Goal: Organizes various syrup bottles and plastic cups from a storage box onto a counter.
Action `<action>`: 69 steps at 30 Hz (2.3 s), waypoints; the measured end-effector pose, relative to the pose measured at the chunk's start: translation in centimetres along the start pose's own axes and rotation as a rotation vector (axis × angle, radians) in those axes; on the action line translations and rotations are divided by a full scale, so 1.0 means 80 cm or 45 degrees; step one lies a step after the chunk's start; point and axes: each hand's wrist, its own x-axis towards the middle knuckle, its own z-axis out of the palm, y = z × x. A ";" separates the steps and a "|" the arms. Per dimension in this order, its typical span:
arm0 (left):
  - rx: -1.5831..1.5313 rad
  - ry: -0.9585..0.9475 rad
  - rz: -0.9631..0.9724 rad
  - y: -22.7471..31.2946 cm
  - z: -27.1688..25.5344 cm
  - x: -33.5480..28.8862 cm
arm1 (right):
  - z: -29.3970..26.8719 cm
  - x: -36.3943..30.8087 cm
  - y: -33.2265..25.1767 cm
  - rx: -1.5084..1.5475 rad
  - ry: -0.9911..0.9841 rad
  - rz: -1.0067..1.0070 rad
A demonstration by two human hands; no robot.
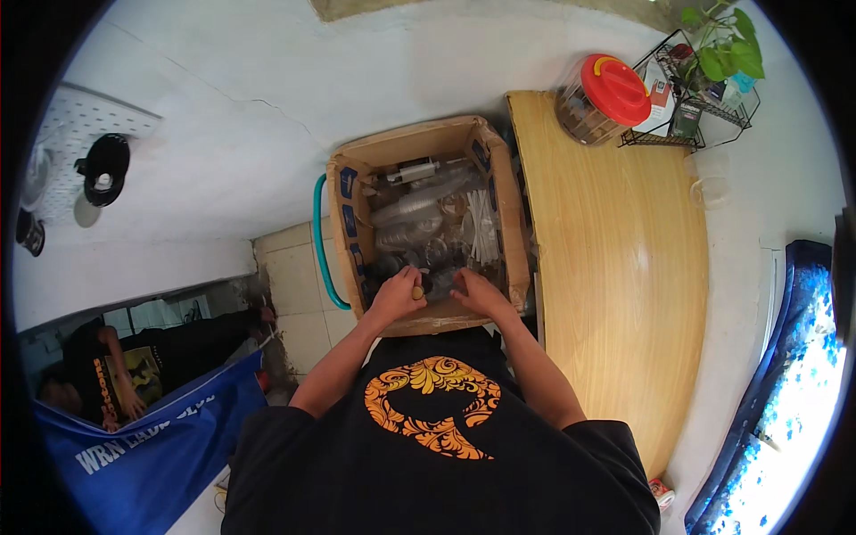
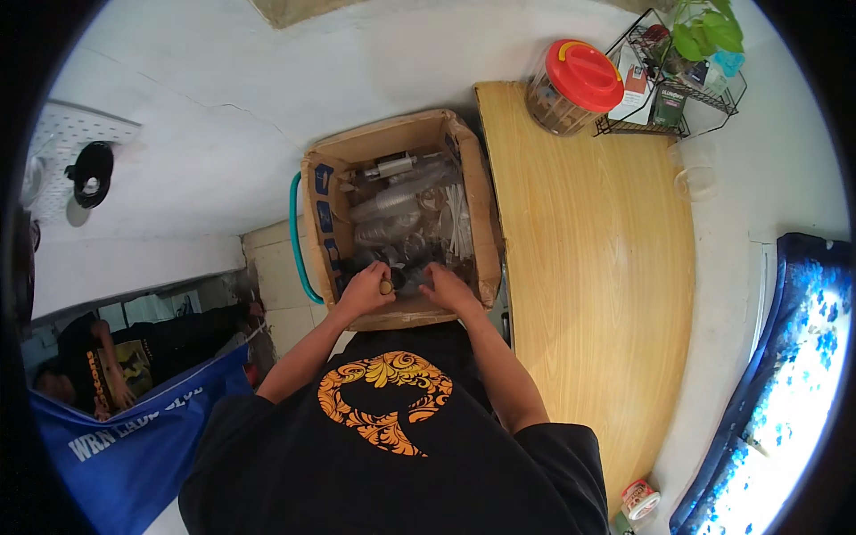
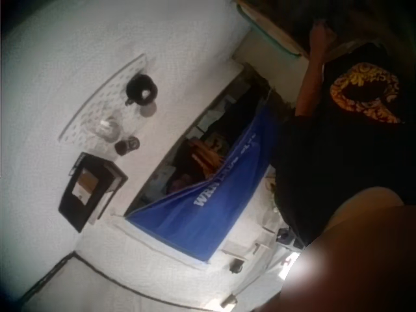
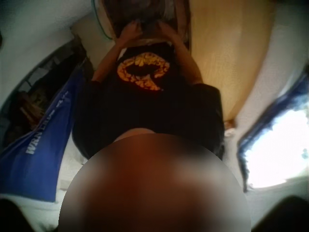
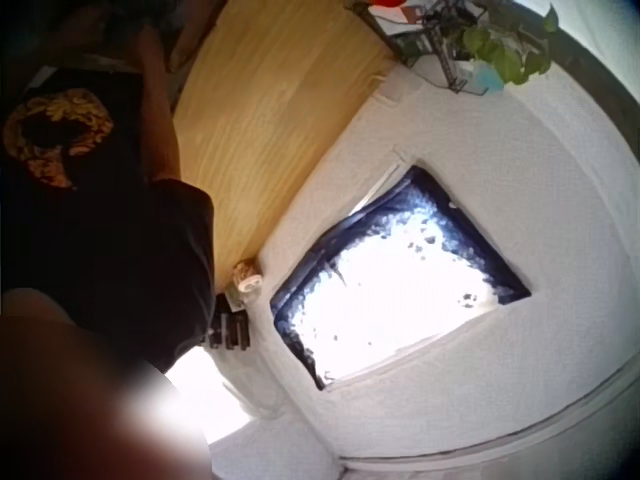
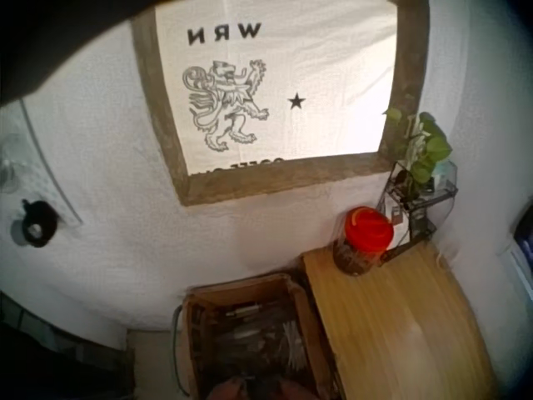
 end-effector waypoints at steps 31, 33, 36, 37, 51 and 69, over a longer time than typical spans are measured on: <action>-2.026 -0.173 -0.127 0.039 -0.033 -0.037 | -0.111 -0.088 -0.276 1.452 0.819 -0.538; -2.030 -0.528 -0.145 0.050 -0.044 -0.039 | -0.124 -0.128 -0.296 1.160 0.424 -0.636; -2.050 -1.051 -0.055 0.058 -0.047 -0.047 | -0.140 -0.164 -0.321 0.684 0.054 -0.812; -2.082 -1.127 0.011 0.063 -0.044 -0.047 | -0.142 -0.169 -0.327 0.661 -0.003 -0.882; -2.506 -0.972 0.350 0.050 0.008 -0.066 | -0.117 -0.222 -0.374 0.977 0.740 -0.719; -2.205 -1.168 0.434 0.080 -0.027 -0.093 | -0.148 -0.244 -0.354 1.153 0.282 -0.929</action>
